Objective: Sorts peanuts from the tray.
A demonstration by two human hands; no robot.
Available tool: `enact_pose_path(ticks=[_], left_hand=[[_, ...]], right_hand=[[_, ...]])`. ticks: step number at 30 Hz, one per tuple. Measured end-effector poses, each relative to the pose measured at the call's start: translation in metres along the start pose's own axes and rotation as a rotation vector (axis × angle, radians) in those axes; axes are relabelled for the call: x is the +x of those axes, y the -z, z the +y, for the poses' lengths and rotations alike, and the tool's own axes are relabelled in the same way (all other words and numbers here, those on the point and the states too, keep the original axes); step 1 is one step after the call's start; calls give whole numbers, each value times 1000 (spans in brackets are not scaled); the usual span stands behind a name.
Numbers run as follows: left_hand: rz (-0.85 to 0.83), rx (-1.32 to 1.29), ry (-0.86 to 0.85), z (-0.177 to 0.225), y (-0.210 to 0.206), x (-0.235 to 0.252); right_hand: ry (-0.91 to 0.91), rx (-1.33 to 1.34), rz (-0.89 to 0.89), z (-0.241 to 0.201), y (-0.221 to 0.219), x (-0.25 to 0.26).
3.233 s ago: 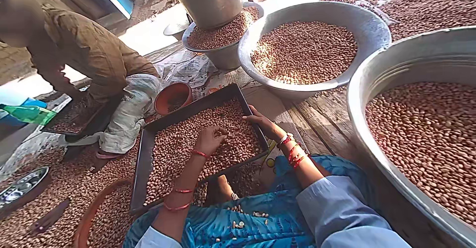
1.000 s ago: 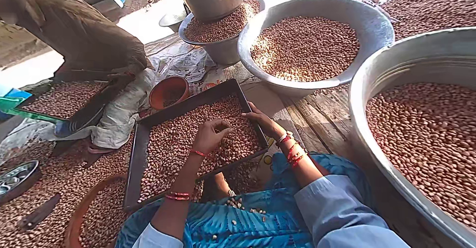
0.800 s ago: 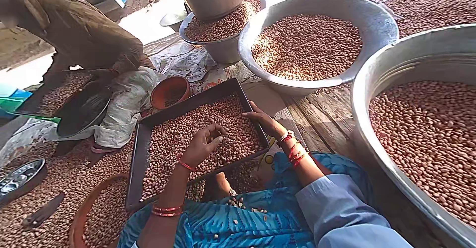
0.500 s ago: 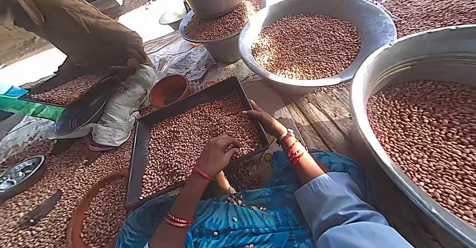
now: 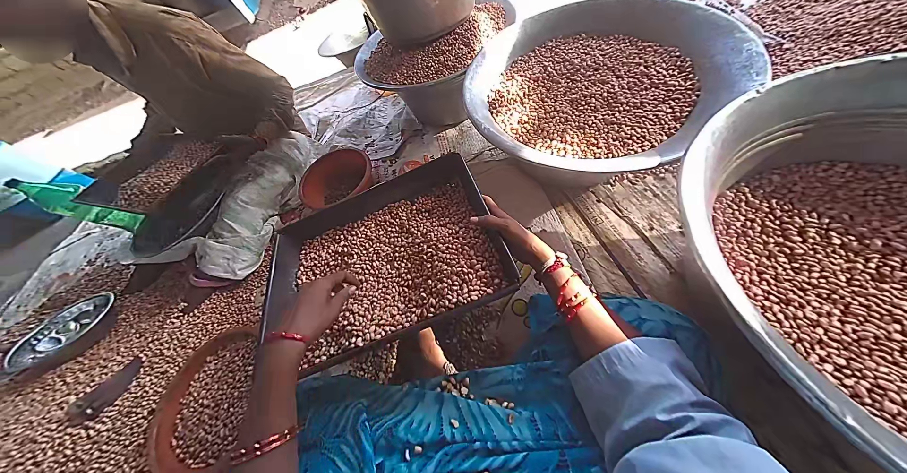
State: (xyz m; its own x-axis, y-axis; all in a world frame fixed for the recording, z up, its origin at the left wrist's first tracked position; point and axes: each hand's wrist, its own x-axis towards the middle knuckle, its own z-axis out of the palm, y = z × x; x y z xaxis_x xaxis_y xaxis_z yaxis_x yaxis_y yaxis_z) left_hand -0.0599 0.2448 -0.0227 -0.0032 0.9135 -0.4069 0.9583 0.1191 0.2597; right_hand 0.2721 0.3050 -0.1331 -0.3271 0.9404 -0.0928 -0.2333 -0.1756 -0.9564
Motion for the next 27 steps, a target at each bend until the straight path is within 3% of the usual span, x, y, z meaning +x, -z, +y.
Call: enact_pose_path(ticks=[1,3,7,11,16,23,25,27], left_hand=[[-48,127,78,4,-7,6],[-133,212,38,23,-27,8],[-19,-196,-343,55,-48,11],[285,-30,-228,72,-23,36],[208,126,-85,70,-20,73],[108,223,-33,79,-30,79],[126,136,-55,74,-29,78],[187,-148,-107,61,-23,74]], right_hand=[[0,-5,4,0,0,0],[-1,-5,3,0,0,-1],[-3,0,0,0,0,-1],[-6,0,0,0,0,-3],[7,-1,-22,3,3,2],[1,-6,-23,4,4,2],[-3,-3,-20,2,3,0],[2,8,-18,1,2,0]])
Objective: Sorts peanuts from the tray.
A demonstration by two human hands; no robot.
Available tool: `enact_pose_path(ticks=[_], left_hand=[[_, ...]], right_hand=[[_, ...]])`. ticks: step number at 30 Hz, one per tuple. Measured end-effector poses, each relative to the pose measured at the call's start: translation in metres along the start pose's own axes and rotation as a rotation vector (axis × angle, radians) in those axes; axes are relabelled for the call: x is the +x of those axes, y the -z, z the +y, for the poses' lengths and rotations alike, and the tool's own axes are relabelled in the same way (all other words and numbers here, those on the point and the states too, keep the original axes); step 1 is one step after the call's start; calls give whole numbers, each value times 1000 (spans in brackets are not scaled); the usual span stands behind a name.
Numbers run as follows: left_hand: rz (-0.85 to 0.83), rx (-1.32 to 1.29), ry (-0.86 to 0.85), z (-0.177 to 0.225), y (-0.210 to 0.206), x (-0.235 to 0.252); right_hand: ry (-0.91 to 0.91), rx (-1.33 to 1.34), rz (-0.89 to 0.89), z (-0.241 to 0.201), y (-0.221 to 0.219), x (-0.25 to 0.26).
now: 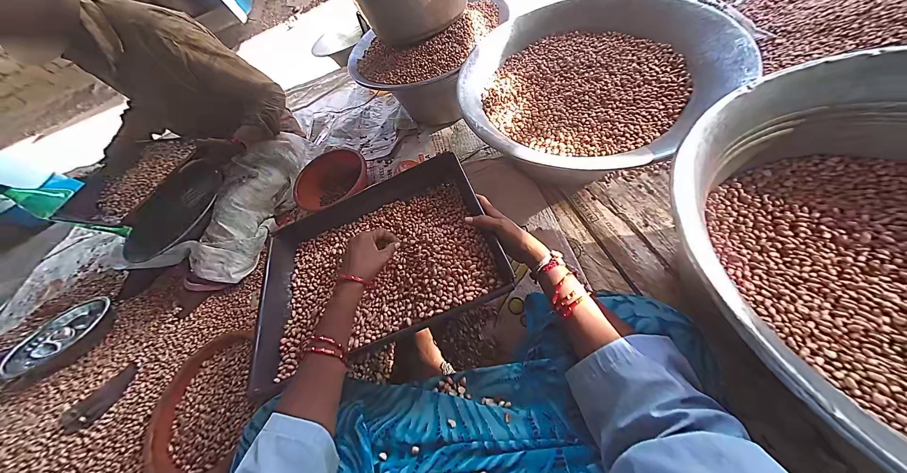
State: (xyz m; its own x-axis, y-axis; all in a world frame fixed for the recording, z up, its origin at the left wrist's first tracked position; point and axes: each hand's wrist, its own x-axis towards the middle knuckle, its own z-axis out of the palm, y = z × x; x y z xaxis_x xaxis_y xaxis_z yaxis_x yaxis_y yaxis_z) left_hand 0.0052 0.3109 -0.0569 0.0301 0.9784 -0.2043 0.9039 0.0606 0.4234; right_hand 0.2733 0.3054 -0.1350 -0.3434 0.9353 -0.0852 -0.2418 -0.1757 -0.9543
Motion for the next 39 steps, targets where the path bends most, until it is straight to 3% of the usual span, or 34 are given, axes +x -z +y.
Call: enact_pose_path(ticks=[2,4,9,14,17,21,23,26,29,31,35,37,39], left_hand=[[60,-457,-37,-14,7,-7],[67,-638,-60,-24,7,-15],[41,50,-16,-9,0,-28],[-72,235,71,8,-14,-24],[-4,117,52,1,-9,-22],[65,-441,-114,-32,-12,-27],[11,-371,-144,-25,-14,-37],[-56,17,-90,-1,-22,-49],[-144,132,-34,7,-22,-51],[-214,37,-90,-1,-10,-55],[-621,-622,-420,-44,32,-67],[-406,-564,-310,-50,49,-63],[-113,-155,-83,-50,58,-43]], right_hand=[[0,5,5,-2,-1,-1],[1,9,8,-1,-1,-1],[4,6,3,-2,-1,1],[-2,-9,8,-1,-1,-3],[0,-1,4,-1,-1,0],[-3,-2,-6,-1,0,-1],[-7,-5,2,-1,0,-1],[-5,0,1,3,1,1],[-4,0,3,3,1,0],[1,5,1,0,0,-1],[1,0,13,1,0,1],[-3,0,12,2,1,2],[-10,-3,20,2,0,1]])
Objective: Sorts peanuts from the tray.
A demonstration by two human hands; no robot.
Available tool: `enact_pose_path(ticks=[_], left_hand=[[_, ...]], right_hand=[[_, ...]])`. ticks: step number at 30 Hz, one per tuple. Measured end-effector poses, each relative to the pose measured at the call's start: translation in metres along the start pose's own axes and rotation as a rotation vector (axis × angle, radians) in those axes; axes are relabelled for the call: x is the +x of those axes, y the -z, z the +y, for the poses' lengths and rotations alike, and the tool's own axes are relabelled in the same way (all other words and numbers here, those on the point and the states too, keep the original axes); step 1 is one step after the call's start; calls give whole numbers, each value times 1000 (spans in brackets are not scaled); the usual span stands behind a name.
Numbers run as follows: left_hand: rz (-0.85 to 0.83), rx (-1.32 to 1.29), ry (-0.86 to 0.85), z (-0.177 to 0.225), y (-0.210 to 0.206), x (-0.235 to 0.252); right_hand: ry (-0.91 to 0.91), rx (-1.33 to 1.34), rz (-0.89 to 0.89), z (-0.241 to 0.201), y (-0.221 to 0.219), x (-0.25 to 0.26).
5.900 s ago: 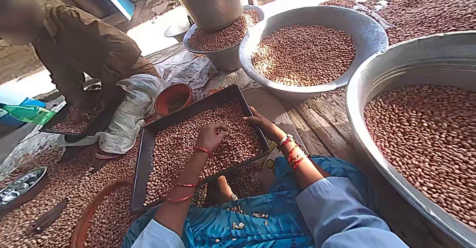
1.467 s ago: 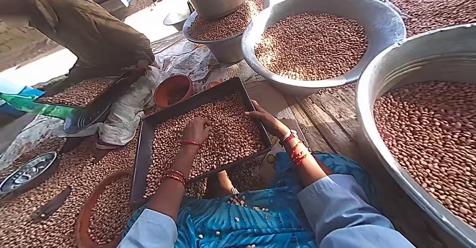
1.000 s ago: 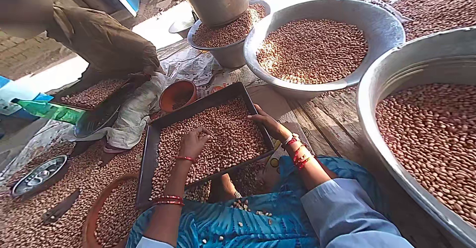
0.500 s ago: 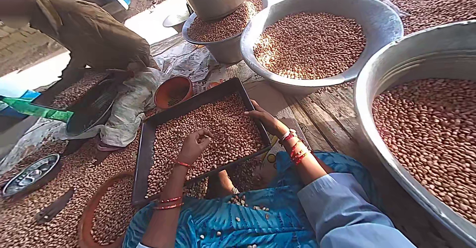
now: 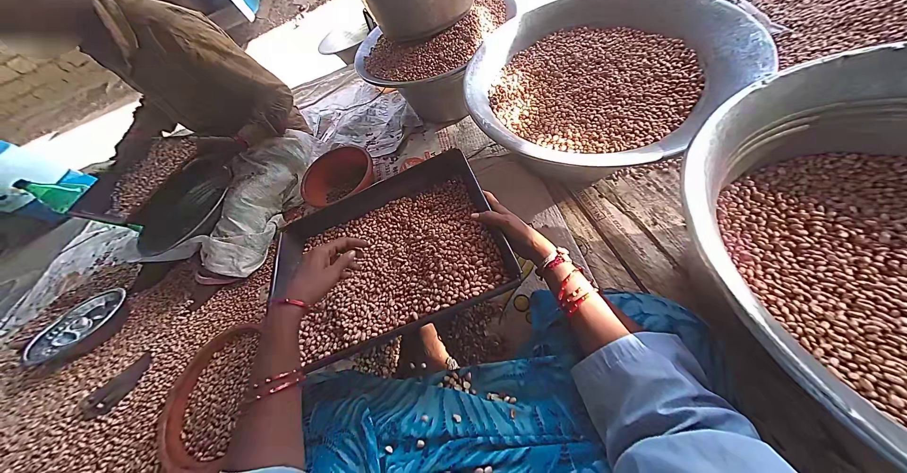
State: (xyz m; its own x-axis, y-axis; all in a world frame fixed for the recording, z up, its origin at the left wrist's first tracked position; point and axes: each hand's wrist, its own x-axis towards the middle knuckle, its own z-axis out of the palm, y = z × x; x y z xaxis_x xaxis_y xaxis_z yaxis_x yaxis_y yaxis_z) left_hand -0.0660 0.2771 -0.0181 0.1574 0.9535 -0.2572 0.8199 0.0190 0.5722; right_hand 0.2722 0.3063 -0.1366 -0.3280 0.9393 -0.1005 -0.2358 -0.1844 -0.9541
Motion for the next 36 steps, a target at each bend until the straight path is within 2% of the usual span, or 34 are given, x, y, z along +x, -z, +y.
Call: enact_pose_path(ticks=[2,5,8,10,13,15,20,26,28,32,34,36], left_hand=[[62,367,182,-2,0,26],[-80,578,253,12,-30,44],[-227,373,61,41,-49,43],[-162,251,-46,53,-50,49],[121,393,-22,70,-47,71],[190,474,12,72,-49,90],[178,582,17,71,-63,115],[176,594,21,66,-68,118],[191,512,54,63,-65,118],[238,56,30,52,-60,125],[198,39,10,60,-61,126],[180,157,-21,72,-67,127]], right_hand=[[0,-7,4,-1,-1,-1],[6,-7,-9,-3,-2,-4],[16,-5,-14,-3,0,-2],[13,-8,-13,-2,0,-1],[19,-3,-20,-1,1,0],[23,0,-28,-2,1,0],[20,2,-37,-3,2,0],[14,2,-54,-3,4,1],[9,2,-54,-4,2,2],[9,0,-42,-5,2,0],[9,0,-41,-5,1,0],[7,1,-38,-6,0,0]])
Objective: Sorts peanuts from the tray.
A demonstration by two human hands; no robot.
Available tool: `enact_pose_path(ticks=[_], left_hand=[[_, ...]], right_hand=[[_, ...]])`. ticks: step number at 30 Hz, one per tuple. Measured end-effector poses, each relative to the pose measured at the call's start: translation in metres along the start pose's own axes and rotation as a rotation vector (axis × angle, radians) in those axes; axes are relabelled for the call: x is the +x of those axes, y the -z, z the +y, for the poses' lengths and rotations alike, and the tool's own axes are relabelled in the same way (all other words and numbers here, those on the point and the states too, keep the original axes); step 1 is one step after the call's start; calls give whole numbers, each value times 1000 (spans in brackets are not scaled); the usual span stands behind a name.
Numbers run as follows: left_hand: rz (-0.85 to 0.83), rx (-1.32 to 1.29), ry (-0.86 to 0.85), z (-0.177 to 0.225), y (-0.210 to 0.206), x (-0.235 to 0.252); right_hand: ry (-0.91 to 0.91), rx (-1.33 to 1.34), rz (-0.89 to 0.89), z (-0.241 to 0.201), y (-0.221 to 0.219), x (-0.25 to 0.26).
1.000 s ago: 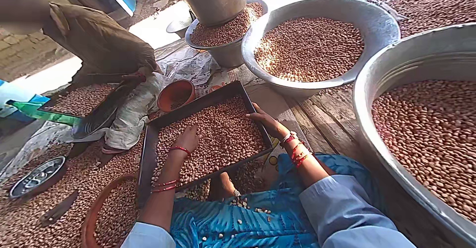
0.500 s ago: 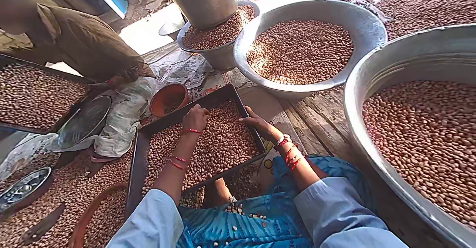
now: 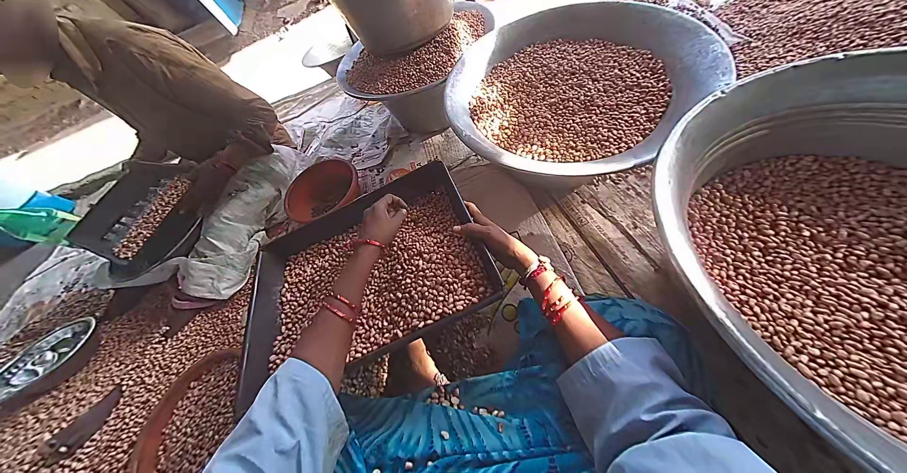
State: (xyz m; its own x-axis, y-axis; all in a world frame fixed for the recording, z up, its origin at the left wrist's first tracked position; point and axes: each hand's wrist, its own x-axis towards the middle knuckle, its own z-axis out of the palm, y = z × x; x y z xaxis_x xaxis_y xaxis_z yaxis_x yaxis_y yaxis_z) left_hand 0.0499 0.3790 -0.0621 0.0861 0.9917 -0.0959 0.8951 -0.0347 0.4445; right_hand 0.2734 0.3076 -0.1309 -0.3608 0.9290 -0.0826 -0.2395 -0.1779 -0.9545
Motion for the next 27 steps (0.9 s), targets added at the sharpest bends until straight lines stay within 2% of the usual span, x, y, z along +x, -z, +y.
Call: enact_pose_path(ticks=[4,8,10,13,14,15,19,22,24,27], left_hand=[[-3,160,-23,12,-14,4],[13,170,-46,7,-17,8],[11,-5,-28,0,-9,5],[-31,-545,2,-12,2,-16],[-82,-631,9,-13,7,-26],[-125,-596,-5,-13,11,-38],[-191,-17,-59,-1,9,-77],[-228,83,-53,4,1,-88],[-229,-47,-78,-5,4,-88],[-114,-577,-108,-30,17,-88]], right_hand=[[14,9,-5,2,1,0],[8,-1,-14,1,2,-1],[6,-5,-20,2,3,0],[6,-3,-13,1,3,-1],[6,-2,-13,1,4,0],[4,-6,-17,2,4,1],[-6,4,-10,3,4,2],[3,18,-2,3,1,0],[10,26,6,4,0,-1],[12,26,2,4,1,-2]])
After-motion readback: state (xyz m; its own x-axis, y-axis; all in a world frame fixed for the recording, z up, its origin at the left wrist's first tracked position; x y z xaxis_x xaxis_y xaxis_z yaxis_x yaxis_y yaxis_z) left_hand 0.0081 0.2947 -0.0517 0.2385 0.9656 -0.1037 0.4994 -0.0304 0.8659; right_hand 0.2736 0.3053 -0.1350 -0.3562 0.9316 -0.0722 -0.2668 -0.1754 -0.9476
